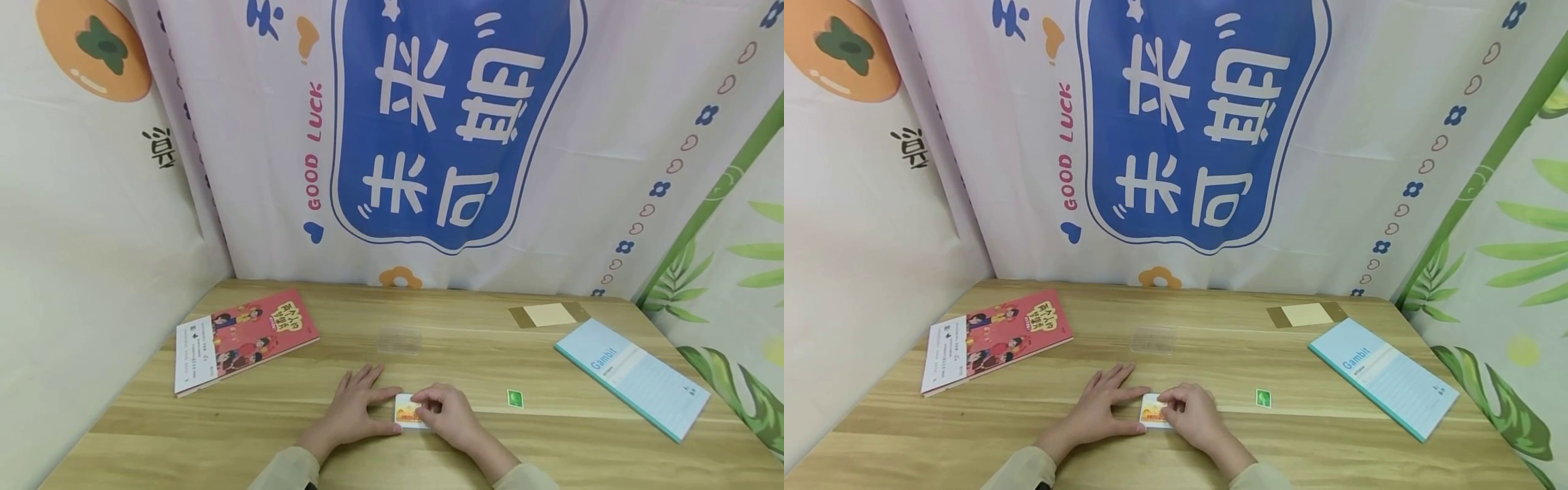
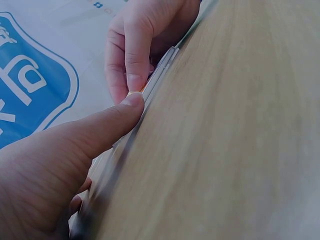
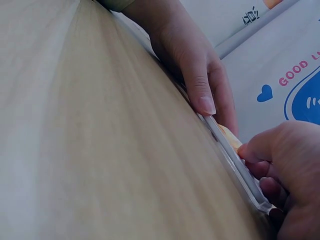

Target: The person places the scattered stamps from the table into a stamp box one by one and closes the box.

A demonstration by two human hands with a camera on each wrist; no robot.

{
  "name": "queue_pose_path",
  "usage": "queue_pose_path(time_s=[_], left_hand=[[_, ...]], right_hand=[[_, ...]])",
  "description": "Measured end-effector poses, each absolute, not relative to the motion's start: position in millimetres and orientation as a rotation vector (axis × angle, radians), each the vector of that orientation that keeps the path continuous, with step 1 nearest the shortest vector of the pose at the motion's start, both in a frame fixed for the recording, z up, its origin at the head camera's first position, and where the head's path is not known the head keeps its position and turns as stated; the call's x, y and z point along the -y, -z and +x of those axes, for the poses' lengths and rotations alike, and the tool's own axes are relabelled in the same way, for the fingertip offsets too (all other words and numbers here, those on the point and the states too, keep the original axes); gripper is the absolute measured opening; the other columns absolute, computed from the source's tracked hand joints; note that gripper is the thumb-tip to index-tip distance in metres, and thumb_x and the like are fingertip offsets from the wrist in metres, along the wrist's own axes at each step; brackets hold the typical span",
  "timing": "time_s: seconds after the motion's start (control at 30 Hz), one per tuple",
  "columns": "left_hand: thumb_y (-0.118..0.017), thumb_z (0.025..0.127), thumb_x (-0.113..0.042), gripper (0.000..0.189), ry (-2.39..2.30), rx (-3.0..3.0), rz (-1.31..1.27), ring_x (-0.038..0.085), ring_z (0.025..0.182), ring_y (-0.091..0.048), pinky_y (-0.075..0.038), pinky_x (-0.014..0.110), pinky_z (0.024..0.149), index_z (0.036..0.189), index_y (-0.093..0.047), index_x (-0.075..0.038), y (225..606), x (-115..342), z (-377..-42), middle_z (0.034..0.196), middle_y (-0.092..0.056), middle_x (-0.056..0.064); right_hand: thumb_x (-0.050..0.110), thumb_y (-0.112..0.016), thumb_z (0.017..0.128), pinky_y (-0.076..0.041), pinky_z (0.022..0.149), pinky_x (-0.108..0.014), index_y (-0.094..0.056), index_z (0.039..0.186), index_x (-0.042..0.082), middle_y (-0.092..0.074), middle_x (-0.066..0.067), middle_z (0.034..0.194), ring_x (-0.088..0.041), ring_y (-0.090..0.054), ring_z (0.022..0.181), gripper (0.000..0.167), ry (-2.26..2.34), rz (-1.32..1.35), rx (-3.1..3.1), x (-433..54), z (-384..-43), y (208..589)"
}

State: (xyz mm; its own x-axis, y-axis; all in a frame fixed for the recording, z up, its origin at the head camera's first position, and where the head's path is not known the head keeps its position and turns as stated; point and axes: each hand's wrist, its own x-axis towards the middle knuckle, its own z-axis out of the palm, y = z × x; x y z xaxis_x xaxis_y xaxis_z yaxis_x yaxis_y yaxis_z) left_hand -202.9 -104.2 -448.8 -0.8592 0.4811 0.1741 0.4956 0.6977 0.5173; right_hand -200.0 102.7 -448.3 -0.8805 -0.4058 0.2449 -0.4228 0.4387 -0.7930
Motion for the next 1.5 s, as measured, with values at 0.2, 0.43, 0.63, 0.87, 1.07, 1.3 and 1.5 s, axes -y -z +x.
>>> queue_pose_path(time_s=[0.2, 0.43, 0.63, 0.87, 1.07, 1.3, 1.5], left_hand=[[-0.056, 0.066, -0.063, 0.066, 0.893, 2.863, -0.836, 0.037, 0.124, -0.014, -0.004, 0.059, 0.093, 0.117, -0.056, -0.022, 449, 105, -203, 0.136, -0.026, 0.017], [-0.057, 0.066, -0.062, 0.064, 0.892, 2.858, -0.828, 0.036, 0.125, -0.013, -0.003, 0.058, 0.094, 0.117, -0.056, -0.023, 449, 105, -203, 0.136, -0.026, 0.016], [-0.057, 0.066, -0.063, 0.065, 0.89, 2.873, -0.821, 0.034, 0.125, -0.012, -0.002, 0.057, 0.094, 0.117, -0.056, -0.024, 448, 105, -203, 0.137, -0.025, 0.015], [-0.057, 0.066, -0.062, 0.065, 0.89, 2.872, -0.824, 0.035, 0.125, -0.013, -0.002, 0.057, 0.094, 0.117, -0.056, -0.023, 448, 105, -203, 0.136, -0.026, 0.016], [-0.058, 0.066, -0.061, 0.064, 0.9, 2.858, -0.834, 0.036, 0.125, -0.013, -0.002, 0.058, 0.094, 0.117, -0.056, -0.022, 448, 106, -203, 0.136, -0.026, 0.017], [-0.059, 0.066, -0.061, 0.064, 0.895, 2.866, -0.829, 0.036, 0.125, -0.013, -0.002, 0.058, 0.094, 0.117, -0.056, -0.022, 448, 106, -203, 0.136, -0.026, 0.017], [-0.057, 0.066, -0.062, 0.064, 0.891, 2.879, -0.819, 0.035, 0.125, -0.013, -0.002, 0.057, 0.094, 0.117, -0.056, -0.023, 447, 104, -202, 0.136, -0.026, 0.016]], right_hand=[[0.003, -0.064, 0.076, -0.037, 0.053, -0.019, -0.065, 0.087, 0.006, -0.049, 0.006, 0.068, -0.008, -0.042, 0.061, 0.012, -1.422, 0.752, 2.661, -103, -200, 448], [0.001, -0.063, 0.073, -0.04, 0.054, -0.02, -0.066, 0.083, 0.006, -0.049, 0.007, 0.068, -0.007, -0.044, 0.061, 0.011, -1.386, 0.734, 2.622, -101, -199, 448], [0.001, -0.064, 0.071, -0.04, 0.054, -0.02, -0.066, 0.083, 0.005, -0.048, 0.007, 0.068, -0.006, -0.044, 0.062, 0.012, -1.368, 0.706, 2.631, -100, -200, 449], [0.002, -0.064, 0.072, -0.04, 0.054, -0.02, -0.068, 0.085, 0.005, -0.047, 0.008, 0.068, -0.005, -0.043, 0.061, 0.014, -1.353, 0.708, 2.637, -100, -200, 447], [0.003, -0.065, 0.072, -0.04, 0.054, -0.019, -0.068, 0.087, 0.005, -0.047, 0.007, 0.068, -0.006, -0.043, 0.062, 0.015, -1.365, 0.699, 2.65, -100, -199, 447], [0.005, -0.064, 0.074, -0.04, 0.055, -0.019, -0.066, 0.089, 0.004, -0.048, 0.006, 0.069, -0.007, -0.044, 0.063, 0.015, -1.423, 0.682, 2.653, -101, -200, 447], [0.001, -0.062, 0.076, -0.038, 0.052, -0.019, -0.063, 0.093, -0.003, -0.049, 0.0, 0.069, -0.01, -0.042, 0.06, 0.018, -1.622, 0.623, 2.608, -101, -194, 434]])
